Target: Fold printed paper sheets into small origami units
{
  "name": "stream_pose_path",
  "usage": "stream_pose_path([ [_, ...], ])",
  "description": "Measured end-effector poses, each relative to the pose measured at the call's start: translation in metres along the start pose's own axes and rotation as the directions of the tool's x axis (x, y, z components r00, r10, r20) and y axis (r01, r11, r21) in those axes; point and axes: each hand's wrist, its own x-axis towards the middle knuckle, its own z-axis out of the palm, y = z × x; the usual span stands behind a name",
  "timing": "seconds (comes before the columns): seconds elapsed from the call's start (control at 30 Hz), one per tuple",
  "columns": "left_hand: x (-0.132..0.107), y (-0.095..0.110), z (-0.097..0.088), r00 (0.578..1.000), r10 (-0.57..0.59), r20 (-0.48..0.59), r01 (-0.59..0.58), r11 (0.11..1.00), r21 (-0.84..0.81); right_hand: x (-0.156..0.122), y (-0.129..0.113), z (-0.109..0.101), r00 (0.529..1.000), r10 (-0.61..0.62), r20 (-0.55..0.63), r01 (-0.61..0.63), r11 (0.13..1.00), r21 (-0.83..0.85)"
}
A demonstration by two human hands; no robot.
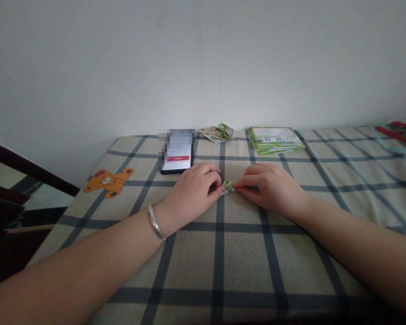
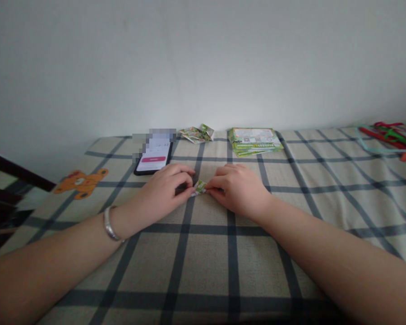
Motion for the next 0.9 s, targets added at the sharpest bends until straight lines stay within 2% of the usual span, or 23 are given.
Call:
stream_pose_path([
  [0.2, 0.002, -0.008, 0.000, 0.999, 0.051, 0.008, -0.050, 0.997, -0.063, 0.002, -0.002, 0.002, 0.999, 0.032, -0.012, -0.032, 0.999, 0.002],
  [0.4, 0.000, -0.003, -0.006, 0.997, 0.070, 0.033, -0.068, 0.996, -0.057, 0.004, 0.001, 0.004, 0.998, 0.060, -0.011, -0.058, 0.991, 0.124],
  [0.53, 0.000, 0.001, -0.009, 0.983, 0.169, 0.065, -0.168, 0.986, -0.018, 0.005, 0.004, 0.006, 0.996, 0.086, -0.004, -0.083, 0.978, 0.190],
  [0.73, 0.000, 0.001, -0.012, 0.968, 0.211, 0.133, -0.222, 0.972, 0.071, 0.003, 0.007, 0.009, 0.995, 0.103, 0.013, -0.103, 0.966, 0.237],
  [0.9, -0.004, -0.003, -0.014, 0.944, 0.299, 0.138, -0.311, 0.947, 0.080, 0.002, 0.011, 0.011, 0.999, 0.038, -0.027, -0.031, 0.976, 0.218],
])
